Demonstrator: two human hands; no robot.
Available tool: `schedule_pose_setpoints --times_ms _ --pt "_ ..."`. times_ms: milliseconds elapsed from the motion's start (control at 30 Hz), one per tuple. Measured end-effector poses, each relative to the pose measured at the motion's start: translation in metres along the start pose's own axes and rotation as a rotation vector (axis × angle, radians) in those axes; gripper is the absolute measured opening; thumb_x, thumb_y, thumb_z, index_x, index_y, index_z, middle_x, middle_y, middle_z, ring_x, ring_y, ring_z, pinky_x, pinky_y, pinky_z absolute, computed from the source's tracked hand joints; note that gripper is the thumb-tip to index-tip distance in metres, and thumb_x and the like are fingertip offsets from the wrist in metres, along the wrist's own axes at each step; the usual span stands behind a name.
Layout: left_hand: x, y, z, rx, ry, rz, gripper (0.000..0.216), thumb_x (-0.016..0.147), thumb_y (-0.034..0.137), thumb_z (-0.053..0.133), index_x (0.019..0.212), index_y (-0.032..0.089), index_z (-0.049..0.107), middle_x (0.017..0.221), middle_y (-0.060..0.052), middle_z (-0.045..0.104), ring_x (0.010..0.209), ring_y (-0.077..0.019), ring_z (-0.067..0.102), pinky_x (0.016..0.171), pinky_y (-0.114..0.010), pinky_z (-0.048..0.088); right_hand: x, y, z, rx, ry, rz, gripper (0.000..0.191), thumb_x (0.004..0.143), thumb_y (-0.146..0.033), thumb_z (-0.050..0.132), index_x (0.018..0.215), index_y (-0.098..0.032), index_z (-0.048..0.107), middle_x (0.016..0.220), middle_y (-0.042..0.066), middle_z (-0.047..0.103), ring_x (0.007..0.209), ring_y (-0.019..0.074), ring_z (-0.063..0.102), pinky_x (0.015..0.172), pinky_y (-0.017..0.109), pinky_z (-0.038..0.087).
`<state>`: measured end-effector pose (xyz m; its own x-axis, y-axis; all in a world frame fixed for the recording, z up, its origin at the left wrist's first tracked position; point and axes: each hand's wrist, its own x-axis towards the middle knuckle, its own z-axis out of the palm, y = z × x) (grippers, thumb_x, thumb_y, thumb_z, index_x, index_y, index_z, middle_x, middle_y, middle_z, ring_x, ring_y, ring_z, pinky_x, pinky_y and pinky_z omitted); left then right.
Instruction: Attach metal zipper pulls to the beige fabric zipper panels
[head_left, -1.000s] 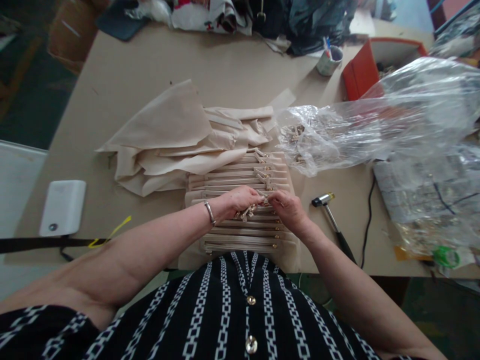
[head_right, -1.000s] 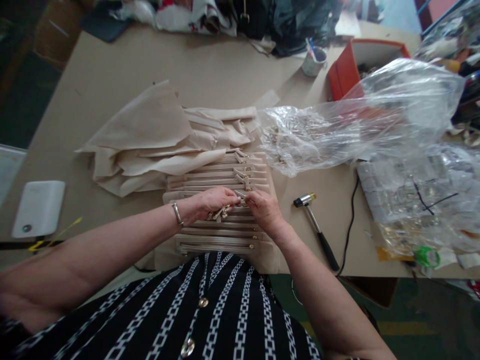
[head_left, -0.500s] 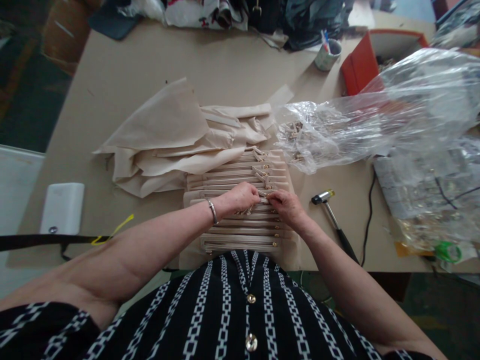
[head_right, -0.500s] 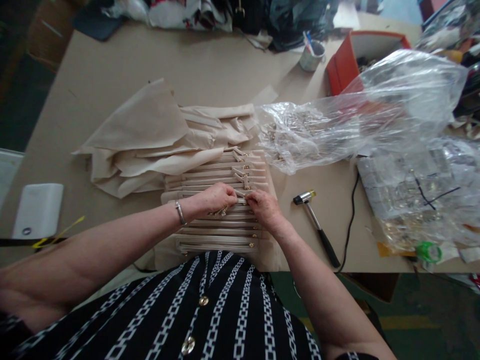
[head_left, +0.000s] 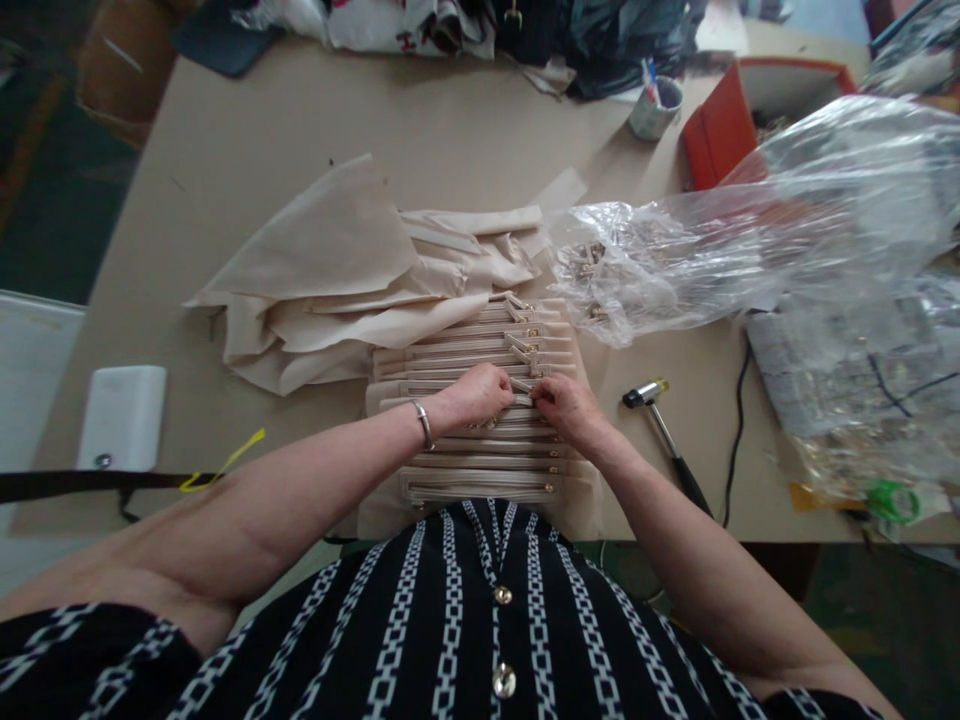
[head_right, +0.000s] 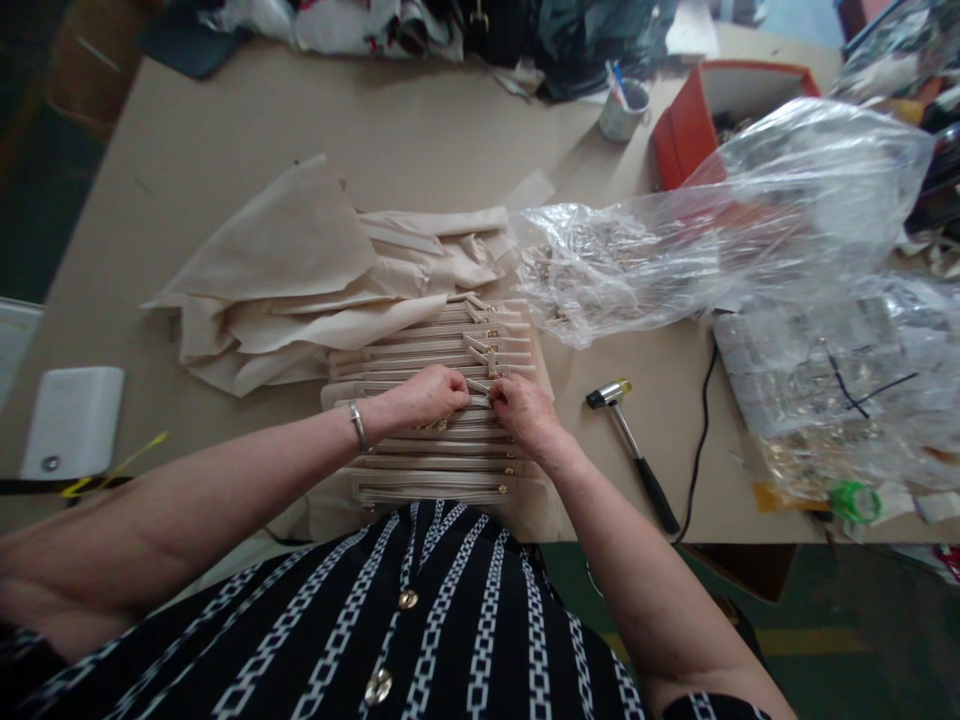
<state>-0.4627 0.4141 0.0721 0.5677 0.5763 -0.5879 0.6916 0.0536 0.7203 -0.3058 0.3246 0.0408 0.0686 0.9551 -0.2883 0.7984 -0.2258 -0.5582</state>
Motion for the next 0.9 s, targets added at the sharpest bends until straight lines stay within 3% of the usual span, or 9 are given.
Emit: schedule_pose_setpoints --times_ms 167,300,467,600,733,900 --pt "-0.004 -0.005 -0.007 0.005 0.024 -0.029 0.018 0.060 0.012 0.061 0.044 0.017 0.057 0.041 0.002 0.049 0.047 -0.0096 0.040 0.046 -0.022 0.025 -0.002 -0.002 -0.003 -0.016 0.001 -0.009 0.015 0.076 -0.013 0.055 0.075 -0.022 0.066 0.081 0.001 0.062 0.074 0.0154 0.055 0.063 0.025 0.039" --pt "-0.015 -0.004 -0.015 -0.023 0.063 -0.079 0.018 0.069 0.020 0.061 0.052 0.016 0.059 0.041 0.004 0.045 0.042 -0.0077 0.034 0.045 -0.023 0.023 -0.012 -0.017 -0.011 0.052 0.127 -0.078 0.013 0.083 -0.017 0.053 0.076 -0.021 0.064 0.081 0.003 0.061 0.075 0.0158 0.054 0.066 0.026 0.040" --pt "-0.022 0.006 -0.012 -0.417 0.077 -0.162 0.011 0.071 0.019 0.061 0.061 0.014 0.061 0.051 0.003 0.052 0.045 -0.0066 0.037 0.046 -0.022 0.024 -0.027 -0.058 -0.011 0.253 0.207 -0.223 0.007 0.085 -0.027 0.057 0.086 -0.023 0.062 0.077 0.001 0.060 0.072 0.0147 0.054 0.069 0.025 0.041" --pt "-0.020 0.013 -0.001 -0.550 0.106 -0.188 0.012 0.071 0.016 0.060 0.060 0.014 0.055 0.054 0.002 0.052 0.049 -0.0070 0.043 0.047 -0.021 0.026 -0.029 -0.075 -0.004 0.331 0.198 -0.071 0.020 0.076 -0.034 0.066 0.091 -0.022 0.060 0.069 -0.002 0.057 0.062 0.0129 0.051 0.061 0.025 0.038" --pt "-0.017 0.013 0.010 -0.650 0.167 -0.245 0.017 0.071 0.019 0.059 0.057 0.016 0.049 0.052 0.003 0.050 0.047 -0.0081 0.043 0.045 -0.021 0.027 -0.026 -0.071 0.001 0.415 0.160 0.009 0.027 0.071 -0.034 0.070 0.091 -0.022 0.057 0.067 -0.004 0.057 0.059 0.0119 0.050 0.058 0.024 0.036" --pt "-0.011 0.008 0.024 -0.692 0.377 -0.254 0.019 0.074 0.027 0.059 0.060 0.015 0.054 0.056 0.001 0.052 0.048 -0.0085 0.043 0.049 -0.023 0.031 -0.028 -0.065 0.006 0.515 0.123 0.072 0.018 0.073 -0.028 0.061 0.089 -0.020 0.056 0.056 -0.007 0.053 0.052 0.0104 0.046 0.055 0.022 0.035"
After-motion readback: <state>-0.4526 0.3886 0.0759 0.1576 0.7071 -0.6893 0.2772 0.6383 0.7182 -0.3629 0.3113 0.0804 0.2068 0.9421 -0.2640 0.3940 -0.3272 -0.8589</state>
